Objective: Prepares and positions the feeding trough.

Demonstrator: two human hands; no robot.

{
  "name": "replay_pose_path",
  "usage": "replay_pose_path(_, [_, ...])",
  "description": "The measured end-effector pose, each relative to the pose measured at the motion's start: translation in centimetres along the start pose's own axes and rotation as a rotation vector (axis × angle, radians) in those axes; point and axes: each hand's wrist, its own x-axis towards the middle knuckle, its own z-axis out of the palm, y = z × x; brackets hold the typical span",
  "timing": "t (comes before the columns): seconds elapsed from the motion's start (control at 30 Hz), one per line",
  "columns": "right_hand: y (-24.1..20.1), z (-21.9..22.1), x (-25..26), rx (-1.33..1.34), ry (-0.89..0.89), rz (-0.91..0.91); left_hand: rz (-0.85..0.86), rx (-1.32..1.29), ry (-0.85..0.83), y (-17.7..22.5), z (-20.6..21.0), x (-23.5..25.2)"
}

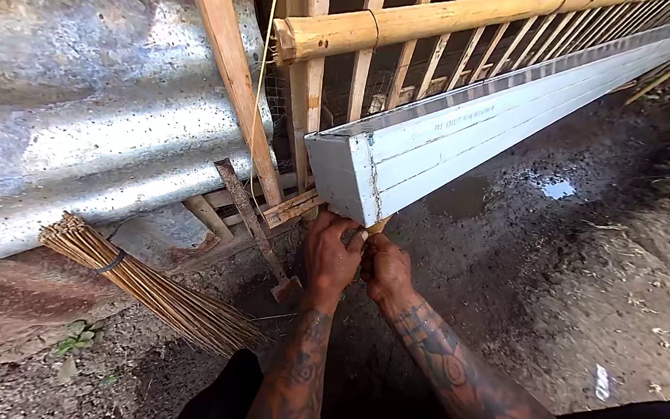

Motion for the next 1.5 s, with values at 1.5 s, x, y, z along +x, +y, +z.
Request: replay_pose_path(1.5, [1.8, -2.0, 2.3, 0.016, -0.143, -0.197, -0.025, -0.137, -0.217, -2.8, 1.1, 1.8])
